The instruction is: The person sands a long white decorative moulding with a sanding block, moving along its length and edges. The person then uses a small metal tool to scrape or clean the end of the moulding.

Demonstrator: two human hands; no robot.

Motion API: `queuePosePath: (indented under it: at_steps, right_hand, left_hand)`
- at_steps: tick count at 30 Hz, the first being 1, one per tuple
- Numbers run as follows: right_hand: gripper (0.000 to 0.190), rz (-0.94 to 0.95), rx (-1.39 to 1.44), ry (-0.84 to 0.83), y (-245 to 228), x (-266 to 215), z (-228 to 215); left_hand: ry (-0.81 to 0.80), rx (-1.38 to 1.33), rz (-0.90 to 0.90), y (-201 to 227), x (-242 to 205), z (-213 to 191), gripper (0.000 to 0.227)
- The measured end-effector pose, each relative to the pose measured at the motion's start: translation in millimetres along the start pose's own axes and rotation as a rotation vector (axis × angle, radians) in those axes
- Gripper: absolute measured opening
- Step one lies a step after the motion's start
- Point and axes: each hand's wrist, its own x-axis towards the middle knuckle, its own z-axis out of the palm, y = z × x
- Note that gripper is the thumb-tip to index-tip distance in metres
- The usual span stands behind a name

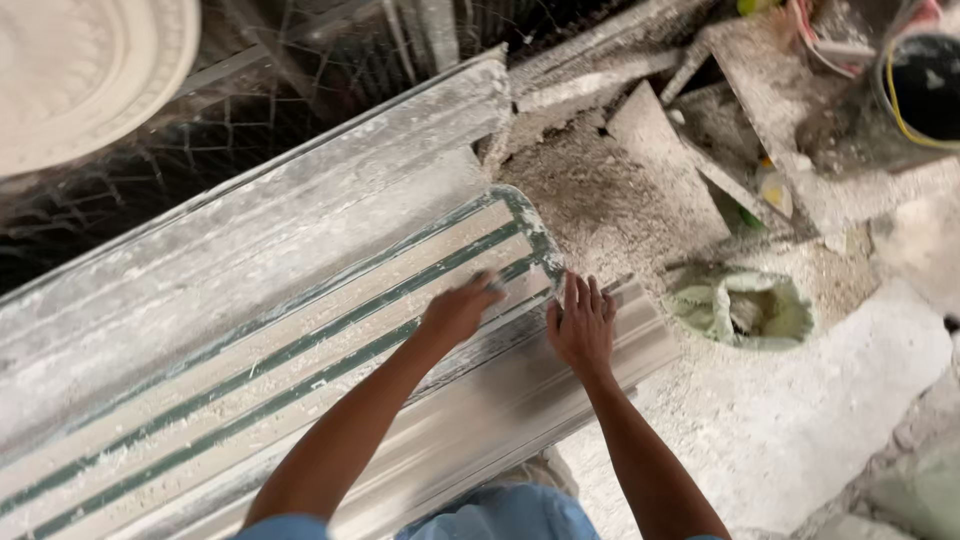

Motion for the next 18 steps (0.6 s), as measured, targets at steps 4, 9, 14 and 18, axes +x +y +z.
queuePosePath:
  at_steps: [4,9,14,18]
  right_hand:
    - [0.065,-0.032,-0.058,0.001,2,-2,3]
    - [0.066,-0.155,-0.004,0.181,-34,-5,3]
    - [0.044,-0.472,0.126,0.252,-144,-63,-3]
    - [0.031,-0.63,0.552,-0.068,-288,-161,27]
  left_hand:
    - [-0.249,-0.154,-0.506,-4,-160,-4,0.072]
    - [0.269,-0.558,-0.845,70,-343,-1,0.071]
    - [0.952,-0.531,-0.884,100,-477,41,0.051]
    - [1.11,-0.952,-1.179,99,-555,56,0.053]
